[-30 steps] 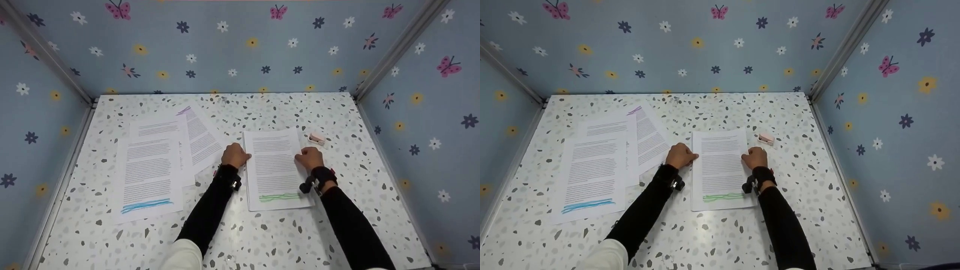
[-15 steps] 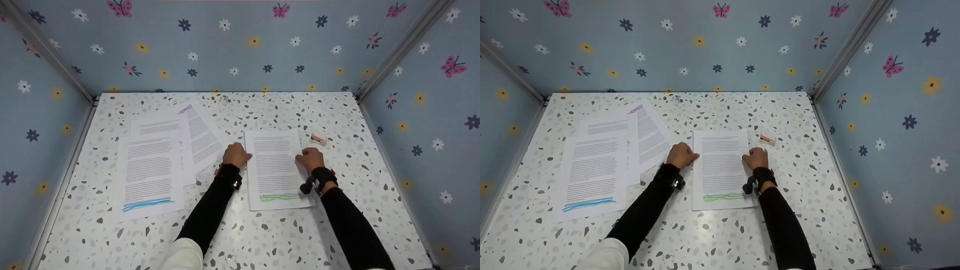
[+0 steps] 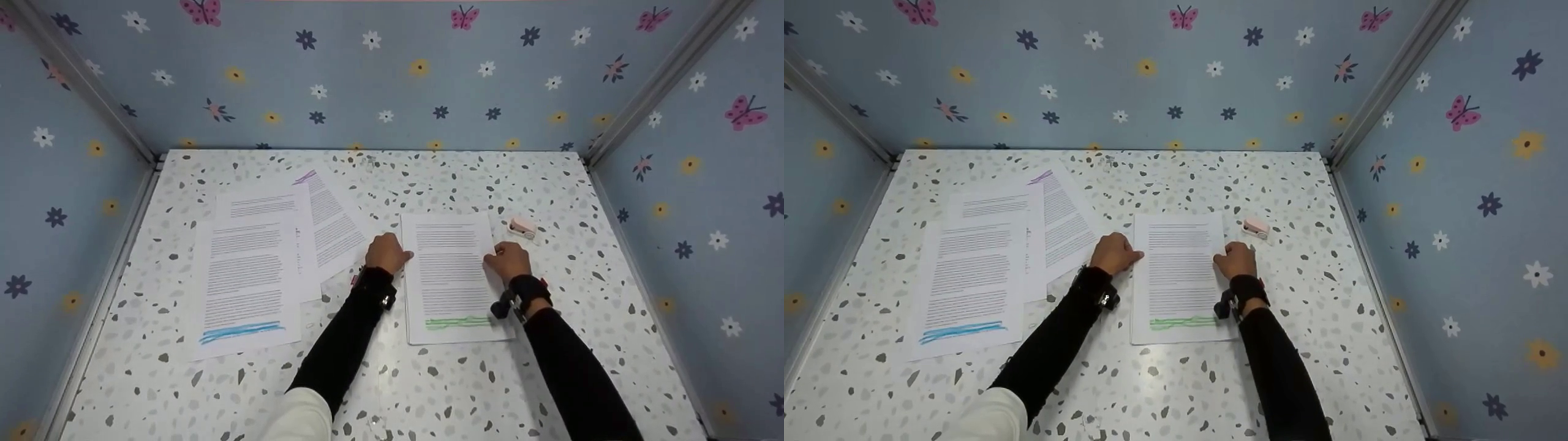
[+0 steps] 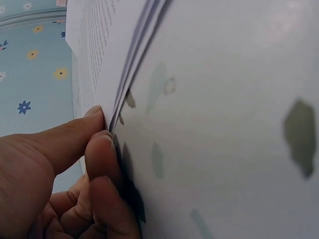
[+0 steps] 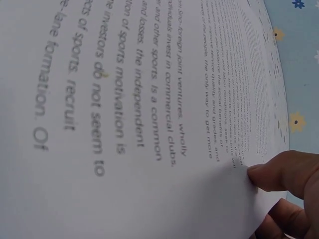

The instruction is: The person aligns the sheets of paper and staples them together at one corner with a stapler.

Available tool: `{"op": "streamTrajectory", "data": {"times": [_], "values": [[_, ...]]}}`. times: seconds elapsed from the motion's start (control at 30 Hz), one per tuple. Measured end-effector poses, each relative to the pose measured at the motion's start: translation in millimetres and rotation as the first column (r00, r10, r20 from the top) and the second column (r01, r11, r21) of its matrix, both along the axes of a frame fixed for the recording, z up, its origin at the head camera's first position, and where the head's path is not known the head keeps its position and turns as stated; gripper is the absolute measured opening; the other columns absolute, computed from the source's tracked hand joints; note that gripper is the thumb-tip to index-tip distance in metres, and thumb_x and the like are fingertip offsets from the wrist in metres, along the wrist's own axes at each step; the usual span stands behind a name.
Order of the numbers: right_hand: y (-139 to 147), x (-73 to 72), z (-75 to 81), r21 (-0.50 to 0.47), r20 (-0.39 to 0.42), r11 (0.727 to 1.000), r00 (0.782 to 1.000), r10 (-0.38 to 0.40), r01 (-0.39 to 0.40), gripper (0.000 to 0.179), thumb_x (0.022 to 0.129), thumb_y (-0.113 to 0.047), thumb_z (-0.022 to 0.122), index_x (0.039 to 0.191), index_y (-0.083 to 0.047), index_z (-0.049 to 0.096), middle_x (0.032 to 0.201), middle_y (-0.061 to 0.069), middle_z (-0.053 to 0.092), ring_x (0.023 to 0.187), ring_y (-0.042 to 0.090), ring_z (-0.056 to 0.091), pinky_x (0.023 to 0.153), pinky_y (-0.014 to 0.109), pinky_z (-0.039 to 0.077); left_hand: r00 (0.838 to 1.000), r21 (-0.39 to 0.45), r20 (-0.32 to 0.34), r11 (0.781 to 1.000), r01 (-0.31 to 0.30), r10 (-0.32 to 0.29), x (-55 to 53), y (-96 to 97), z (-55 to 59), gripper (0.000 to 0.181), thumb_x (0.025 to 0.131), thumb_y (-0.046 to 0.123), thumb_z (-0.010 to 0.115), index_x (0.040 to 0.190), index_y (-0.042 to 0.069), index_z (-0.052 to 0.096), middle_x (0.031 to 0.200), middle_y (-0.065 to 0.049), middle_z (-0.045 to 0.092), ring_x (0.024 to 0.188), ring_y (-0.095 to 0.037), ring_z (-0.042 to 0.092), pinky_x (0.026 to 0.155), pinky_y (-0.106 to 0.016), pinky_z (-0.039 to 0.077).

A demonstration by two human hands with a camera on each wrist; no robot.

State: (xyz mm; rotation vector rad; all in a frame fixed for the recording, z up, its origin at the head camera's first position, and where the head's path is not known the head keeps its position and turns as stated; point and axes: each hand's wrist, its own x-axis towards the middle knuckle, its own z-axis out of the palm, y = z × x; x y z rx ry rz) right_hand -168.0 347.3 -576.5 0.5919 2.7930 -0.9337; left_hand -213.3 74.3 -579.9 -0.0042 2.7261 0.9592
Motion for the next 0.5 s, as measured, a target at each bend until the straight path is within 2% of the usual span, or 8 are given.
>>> {"op": "streamTrajectory", "data": {"times": [0.13,0.37,0.5], "values": [[1.0,0.6,0.4,-0.004,0.015,1.000,1.000,-0.005,0.005,0.028,0.089,-0.017,0.068,0.109,0.003,0.067,0.111,0.021,0.069,0.096,0.032,0.062,0.084,0.045,0.049,1.000,0.000,-0.001,1.000,-0.006,0.006,-1.2,0.3,-0.8,0.028,0.085,0.025,0.084,0.088,0.000,0.071,0.086,-0.016,0.073,0.075,-0.028,0.069,0.070,-0.045,0.057],[1.5,3.4,1.0,-0.011,0.004,1.000,1.000,0.007,-0.007,0.032,0.090,-0.018,0.069,0.112,0.005,0.066,0.109,0.023,0.069,0.092,0.033,0.064,0.080,0.044,0.050,1.000,0.031,-0.015,0.999,0.014,-0.013,-1.2,-1.6,-2.7,0.027,0.086,0.025,0.083,0.083,0.001,0.072,0.082,-0.014,0.073,0.074,-0.029,0.070,0.068,-0.044,0.057],[0.4,4.3,2.7,-0.013,0.016,1.000,1.000,0.008,-0.008,0.033,0.091,-0.018,0.069,0.115,0.005,0.065,0.111,0.024,0.069,0.094,0.035,0.064,0.081,0.045,0.050,1.000,0.034,-0.014,0.999,0.015,-0.015,-1.0,-1.6,-2.9,0.027,0.087,0.026,0.083,0.083,0.001,0.073,0.082,-0.014,0.073,0.075,-0.029,0.071,0.069,-0.044,0.058]]}}
